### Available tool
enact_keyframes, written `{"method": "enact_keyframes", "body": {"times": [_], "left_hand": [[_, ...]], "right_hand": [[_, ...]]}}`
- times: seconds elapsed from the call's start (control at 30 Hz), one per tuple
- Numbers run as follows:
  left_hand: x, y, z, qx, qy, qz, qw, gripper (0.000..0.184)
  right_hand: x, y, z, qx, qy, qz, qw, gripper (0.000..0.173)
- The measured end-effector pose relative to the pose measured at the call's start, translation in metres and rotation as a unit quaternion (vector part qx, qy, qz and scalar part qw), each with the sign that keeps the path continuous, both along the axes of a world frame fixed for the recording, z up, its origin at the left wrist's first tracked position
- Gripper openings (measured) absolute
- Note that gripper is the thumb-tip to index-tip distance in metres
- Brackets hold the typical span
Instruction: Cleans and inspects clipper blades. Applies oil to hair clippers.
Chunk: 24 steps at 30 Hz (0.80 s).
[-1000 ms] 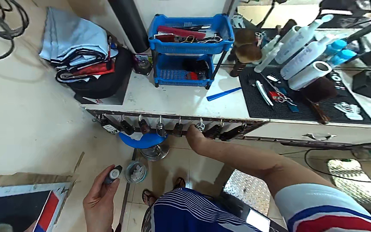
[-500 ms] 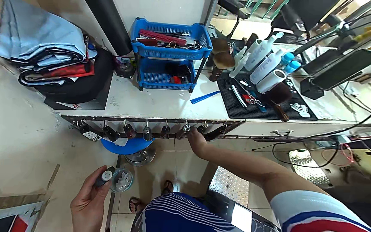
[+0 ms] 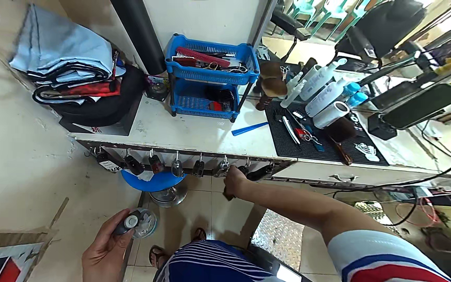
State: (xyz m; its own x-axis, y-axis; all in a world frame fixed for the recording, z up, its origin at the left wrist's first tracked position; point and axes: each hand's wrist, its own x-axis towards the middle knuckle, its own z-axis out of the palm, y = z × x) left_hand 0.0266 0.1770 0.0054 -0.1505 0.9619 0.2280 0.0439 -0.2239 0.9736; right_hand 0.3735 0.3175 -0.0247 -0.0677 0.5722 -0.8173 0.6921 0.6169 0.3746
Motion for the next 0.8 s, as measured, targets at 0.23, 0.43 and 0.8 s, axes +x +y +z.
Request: {"method": "enact_keyframes", "body": {"times": [0.23,0.43,0.8], "left_hand": [[0.022,0.007,0.001,-0.015,0.007,-0.020,1.000,0.038],[0.035,0.019,0.009,-0.026,0.055,-0.058,0.996,0.037],[0.040,0.069,-0.016,-0.037,0.112,-0.125,0.985,0.037]], "right_hand": [[0.044,0.005,0.052,-0.045,0.274,0.063,0.959,0.054],[0.090,0.026,0.083,0.031,0.498,-0.033,0.866,0.052],[0.024,-0.062,0.057,0.036,0.629,-0.322,0.706,0.057]]}}
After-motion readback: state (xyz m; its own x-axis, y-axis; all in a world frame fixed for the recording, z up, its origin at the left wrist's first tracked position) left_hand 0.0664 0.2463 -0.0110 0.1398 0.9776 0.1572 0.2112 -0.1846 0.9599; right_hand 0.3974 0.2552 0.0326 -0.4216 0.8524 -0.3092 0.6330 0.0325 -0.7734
